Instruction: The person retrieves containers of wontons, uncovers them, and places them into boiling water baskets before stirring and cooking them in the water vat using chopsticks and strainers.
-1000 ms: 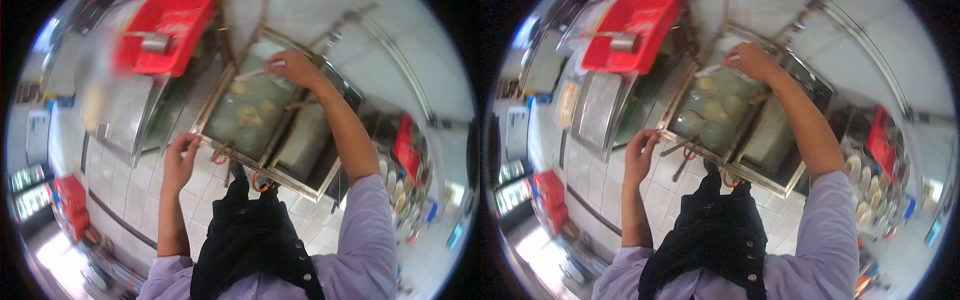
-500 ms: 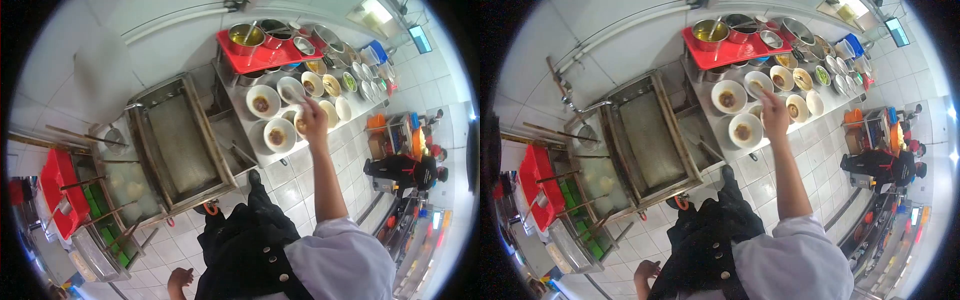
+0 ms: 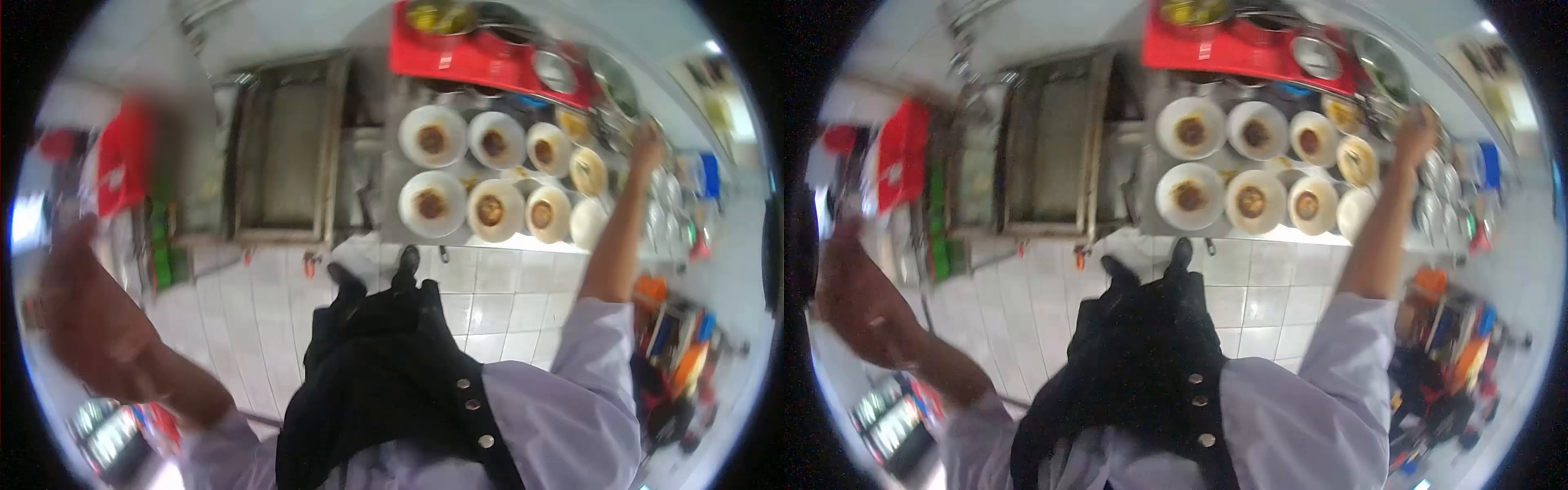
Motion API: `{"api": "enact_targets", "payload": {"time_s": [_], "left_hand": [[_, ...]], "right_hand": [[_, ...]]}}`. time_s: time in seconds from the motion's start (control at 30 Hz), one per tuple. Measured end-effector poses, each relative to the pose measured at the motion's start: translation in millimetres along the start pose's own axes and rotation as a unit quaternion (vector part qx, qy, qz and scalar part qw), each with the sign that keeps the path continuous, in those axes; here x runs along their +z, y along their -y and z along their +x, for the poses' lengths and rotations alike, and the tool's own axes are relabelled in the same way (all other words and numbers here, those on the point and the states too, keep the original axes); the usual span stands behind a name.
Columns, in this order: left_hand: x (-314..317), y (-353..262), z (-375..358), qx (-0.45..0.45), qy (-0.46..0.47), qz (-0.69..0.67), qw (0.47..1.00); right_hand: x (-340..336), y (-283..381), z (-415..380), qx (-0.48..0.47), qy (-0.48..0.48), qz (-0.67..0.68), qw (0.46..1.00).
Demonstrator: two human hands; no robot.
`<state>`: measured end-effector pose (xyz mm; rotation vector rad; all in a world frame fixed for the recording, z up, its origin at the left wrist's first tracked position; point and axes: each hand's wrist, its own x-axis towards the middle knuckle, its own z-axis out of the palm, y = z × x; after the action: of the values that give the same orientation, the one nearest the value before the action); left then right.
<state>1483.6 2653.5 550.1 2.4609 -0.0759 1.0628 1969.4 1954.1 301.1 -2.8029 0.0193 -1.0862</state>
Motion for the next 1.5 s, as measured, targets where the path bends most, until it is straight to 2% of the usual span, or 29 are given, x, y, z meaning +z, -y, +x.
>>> {"api": "enact_targets", "payload": {"time_s": [0.03, 0.07, 0.17, 0.2, 0.27, 0.3, 0.33, 0.4, 0.43, 0.5, 0.53, 0.57, 0.63, 0.7, 0.73, 0.77, 0.8, 0.83, 0.9, 0.97, 1.03, 1.1, 1.13, 1.17, 1.2, 1.23, 1.3, 1.43, 1.5], "left_hand": [[-11.0, -12.0, 12.9, 0.046, -0.052, 0.011, 0.997], [-20.6, -22.8, 22.4, 0.09, -0.092, 0.02, 0.992], [-41.6, -47.0, 33.9, 0.187, -0.158, 0.038, 0.969], [-47.3, -52.0, 32.0, 0.2, -0.171, 0.046, 0.964], [-56.7, -55.6, 26.1, 0.216, -0.193, 0.054, 0.955], [-58.8, -55.4, 21.9, 0.228, -0.207, 0.056, 0.95], [-65.1, -56.6, 15.7, 0.237, -0.219, 0.061, 0.944], [-74.7, -57.2, 3.4, 0.253, -0.238, 0.059, 0.936], [-80.9, -56.5, -1.3, 0.255, -0.241, 0.06, 0.935], [-87.6, -55.0, -9.5, 0.262, -0.25, 0.064, 0.93], [-93.6, -55.6, -16.5, 0.256, -0.255, 0.073, 0.93], [-96.8, -53.6, -21.4, 0.25, -0.253, 0.082, 0.931], [-102.8, -43.0, -29.6, 0.243, -0.259, 0.087, 0.931], [-114.0, -21.3, -30.6, 0.235, -0.255, 0.08, 0.935], [-122.6, -11.9, -33.0, 0.234, -0.253, 0.077, 0.936], [-132.7, -1.9, -34.0, 0.228, -0.251, 0.084, 0.937], [-144.7, 10.1, -39.8, 0.203, -0.251, 0.092, 0.942], [-156.2, 31.2, -32.1, 0.188, -0.236, 0.089, 0.949], [-180.1, 79.6, -30.2, 0.126, -0.211, 0.09, 0.965], [-199.3, 160.1, -29.1, -0.026, -0.144, 0.08, 0.986], [-211.7, 263.5, -36.6, -0.23, -0.042, 0.024, 0.972], [-222.9, 387.7, -66.4, -0.254, 0.173, 0.028, 0.951], [-212.8, 443.4, -90.0, -0.278, 0.232, -0.012, 0.932], [-205.4, 488.6, -100.5, -0.301, 0.288, -0.049, 0.908], [-189.4, 498.3, -96.1, -0.267, 0.331, -0.06, 0.903], [-162.8, 494.4, -96.9, -0.235, 0.376, -0.073, 0.893], [-122.2, 519.3, -110.3, -0.18, 0.419, -0.152, 0.877], [-86.8, 543.3, -125.4, -0.144, 0.518, -0.211, 0.817], [-93.3, 539.3, -128.5, -0.147, 0.525, -0.244, 0.802]], "right_hand": [[36.9, -40.4, 19.3, -0.104, 0.004, -0.067, 0.992], [59.6, -51.3, 41.7, -0.066, 0.118, -0.13, 0.982], [95.7, -63.5, 69.8, -0.007, 0.181, -0.027, 0.983], [86.0, -47.9, 63.8, -0.015, 0.103, -0.105, 0.989], [68.5, -27.5, 61.6, 0.051, 0.06, -0.154, 0.985], [37.3, -5.3, 49.4, 0.037, 0.002, -0.135, 0.99], [-2.7, 34.2, 34.3, 0.022, -0.055, -0.107, 0.992], [-14.9, 18.1, 23.2, -0.136, -0.161, -0.026, 0.977], [-35.6, 45.8, 1.6, -0.068, -0.144, 0.053, 0.986], [-99.4, 145.2, -66.0, -0.102, -0.15, 0.252, 0.951], [-122.0, 196.2, -108.0, 0.023, -0.104, 0.301, 0.948], [-102.2, 196.3, -145.6, 0.015, -0.014, 0.376, 0.926], [-87.3, 259.6, -238.7, -0.044, 0.095, 0.433, 0.895], [-124.4, 344.6, -301.3, -0.144, 0.313, 0.404, 0.847], [-152.6, 399.7, -306.1, -0.05, 0.495, 0.401, 0.769], [-125.3, 417.9, -344.9, -0.132, 0.449, 0.42, 0.778], [-119.7, 436.8, -347.3, -0.158, 0.49, 0.388, 0.764], [-127.7, 459.9, -365.7, -0.147, 0.532, 0.364, 0.75], [-114.0, 495.4, -375.6, -0.203, 0.531, 0.204, 0.797], [-91.7, 518.7, -392.3, -0.224, 0.538, 0.064, 0.81], [-55.1, 536.9, -413.0, -0.216, 0.55, -0.047, 0.805], [-63.8, 567.9, -408.8, -0.23, 0.584, -0.103, 0.772], [-62.1, 585.5, -404.5, -0.238, 0.598, -0.128, 0.755], [-40.1, 587.5, -416.1, -0.145, 0.591, -0.145, 0.78], [-18.9, 576.9, -429.5, -0.159, 0.567, -0.173, 0.789], [-18.6, 581.2, -424.4, -0.084, 0.602, -0.168, 0.776], [-43.9, 572.6, -420.2, -0.07, 0.577, -0.124, 0.804], [-176.5, 593.1, -380.6, -0.091, 0.424, -0.079, 0.898], [-260.6, 665.2, -341.0, 0.011, 0.5, 0.025, 0.866]]}}
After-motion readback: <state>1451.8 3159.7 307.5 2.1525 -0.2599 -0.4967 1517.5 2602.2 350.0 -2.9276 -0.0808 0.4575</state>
